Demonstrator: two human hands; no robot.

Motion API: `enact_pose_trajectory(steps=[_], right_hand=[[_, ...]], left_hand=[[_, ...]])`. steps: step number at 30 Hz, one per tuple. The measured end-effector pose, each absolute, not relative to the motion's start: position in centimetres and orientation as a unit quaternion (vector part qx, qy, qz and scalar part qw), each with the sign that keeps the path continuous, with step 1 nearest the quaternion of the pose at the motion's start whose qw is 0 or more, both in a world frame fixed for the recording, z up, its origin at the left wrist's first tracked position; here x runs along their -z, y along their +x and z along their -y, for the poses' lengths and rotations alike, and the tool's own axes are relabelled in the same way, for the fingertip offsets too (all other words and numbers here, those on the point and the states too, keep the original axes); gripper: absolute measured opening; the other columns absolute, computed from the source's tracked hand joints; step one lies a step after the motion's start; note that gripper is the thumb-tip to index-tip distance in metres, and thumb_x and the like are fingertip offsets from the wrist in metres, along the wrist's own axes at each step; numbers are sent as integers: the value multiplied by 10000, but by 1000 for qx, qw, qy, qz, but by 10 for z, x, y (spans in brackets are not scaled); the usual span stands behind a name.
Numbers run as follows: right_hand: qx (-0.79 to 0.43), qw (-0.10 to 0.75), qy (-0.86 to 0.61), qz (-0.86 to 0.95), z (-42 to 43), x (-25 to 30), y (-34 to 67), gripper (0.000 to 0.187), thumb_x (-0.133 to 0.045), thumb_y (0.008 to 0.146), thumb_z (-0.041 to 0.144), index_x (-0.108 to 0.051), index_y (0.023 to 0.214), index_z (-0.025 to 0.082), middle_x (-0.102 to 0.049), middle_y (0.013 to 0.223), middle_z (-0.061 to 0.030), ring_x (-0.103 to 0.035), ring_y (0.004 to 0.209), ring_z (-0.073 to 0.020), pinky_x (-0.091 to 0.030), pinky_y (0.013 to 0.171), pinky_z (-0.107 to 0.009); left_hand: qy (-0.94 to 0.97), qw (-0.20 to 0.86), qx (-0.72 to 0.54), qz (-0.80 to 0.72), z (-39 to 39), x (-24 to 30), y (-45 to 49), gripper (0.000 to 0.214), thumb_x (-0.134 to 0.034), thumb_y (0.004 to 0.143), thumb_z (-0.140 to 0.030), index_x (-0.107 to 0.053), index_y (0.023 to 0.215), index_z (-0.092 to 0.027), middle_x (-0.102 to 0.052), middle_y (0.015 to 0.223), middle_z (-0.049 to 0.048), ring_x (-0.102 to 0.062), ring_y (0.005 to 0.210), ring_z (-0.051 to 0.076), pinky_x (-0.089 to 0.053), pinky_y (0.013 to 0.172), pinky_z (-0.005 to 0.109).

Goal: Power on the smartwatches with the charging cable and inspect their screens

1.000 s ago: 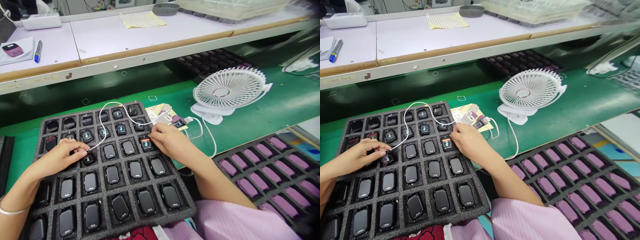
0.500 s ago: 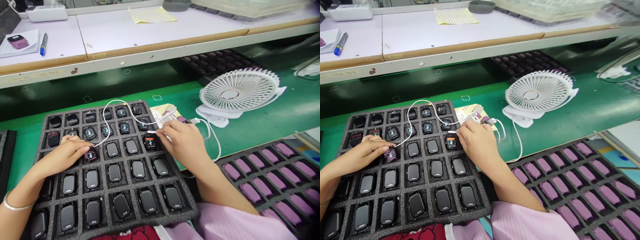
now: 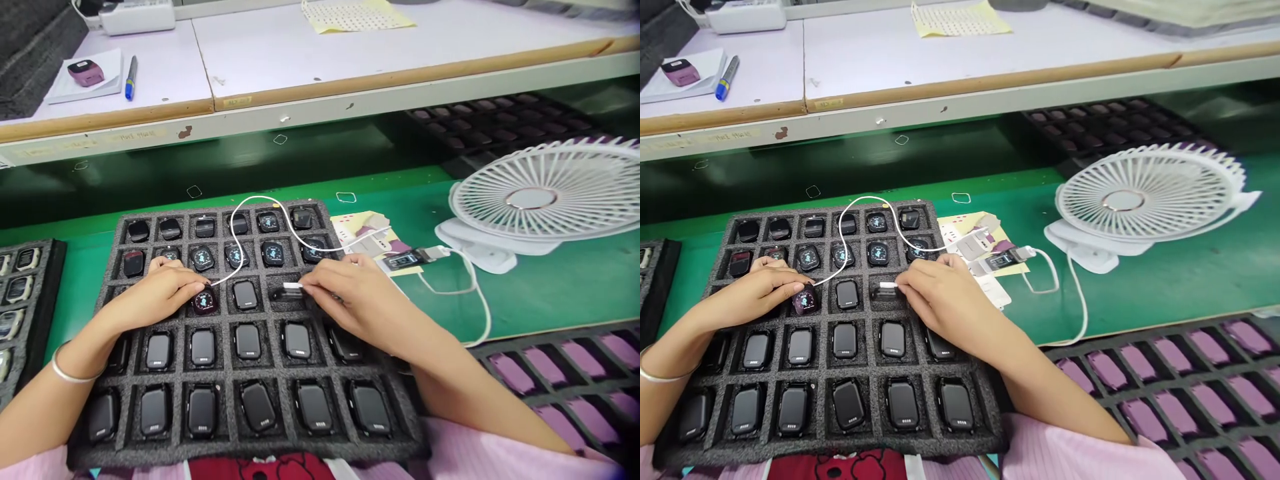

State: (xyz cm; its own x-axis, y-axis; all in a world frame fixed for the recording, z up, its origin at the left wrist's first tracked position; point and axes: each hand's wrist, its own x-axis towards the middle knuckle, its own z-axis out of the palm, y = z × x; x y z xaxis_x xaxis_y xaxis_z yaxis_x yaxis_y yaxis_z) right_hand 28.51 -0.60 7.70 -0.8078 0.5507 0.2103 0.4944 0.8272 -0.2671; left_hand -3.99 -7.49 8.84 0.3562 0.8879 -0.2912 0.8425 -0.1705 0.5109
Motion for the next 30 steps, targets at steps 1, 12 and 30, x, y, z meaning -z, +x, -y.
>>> enact_pose_trajectory(steps=[1, 12, 30], right_hand=[[-87, 130, -284, 946, 4, -76, 283, 265, -396, 1015, 222, -639, 914, 200, -686, 815, -41, -588, 724, -167, -296, 730, -330], [-42, 80, -310, 946, -2, -62, 271, 296, -442, 978, 181, -693, 821, 198, -592, 784, -45, -515, 731, -172, -256, 783, -348], [-112, 73, -289, 948, -39, -64, 243, 314, -424, 988, 158, -703, 847, 186, -593, 817, -47, -535, 763, -166, -293, 808, -335]], left_hand=[[763, 305, -38, -569, 75, -88, -39, 426, -333, 1021, -437, -722, 1009, -263, -745, 1049, 11, -592, 959, 199, -242, 1017, 410], [759, 307, -50, -572, 77, -87, -40, 438, -325, 1027, -437, -728, 1012, -268, -743, 998, 13, -585, 913, 194, -254, 1015, 417], [730, 320, -69, -600, 63, -85, -57, 435, -322, 1031, -444, -720, 1015, -270, -749, 1022, 11, -571, 989, 208, -143, 1087, 488]])
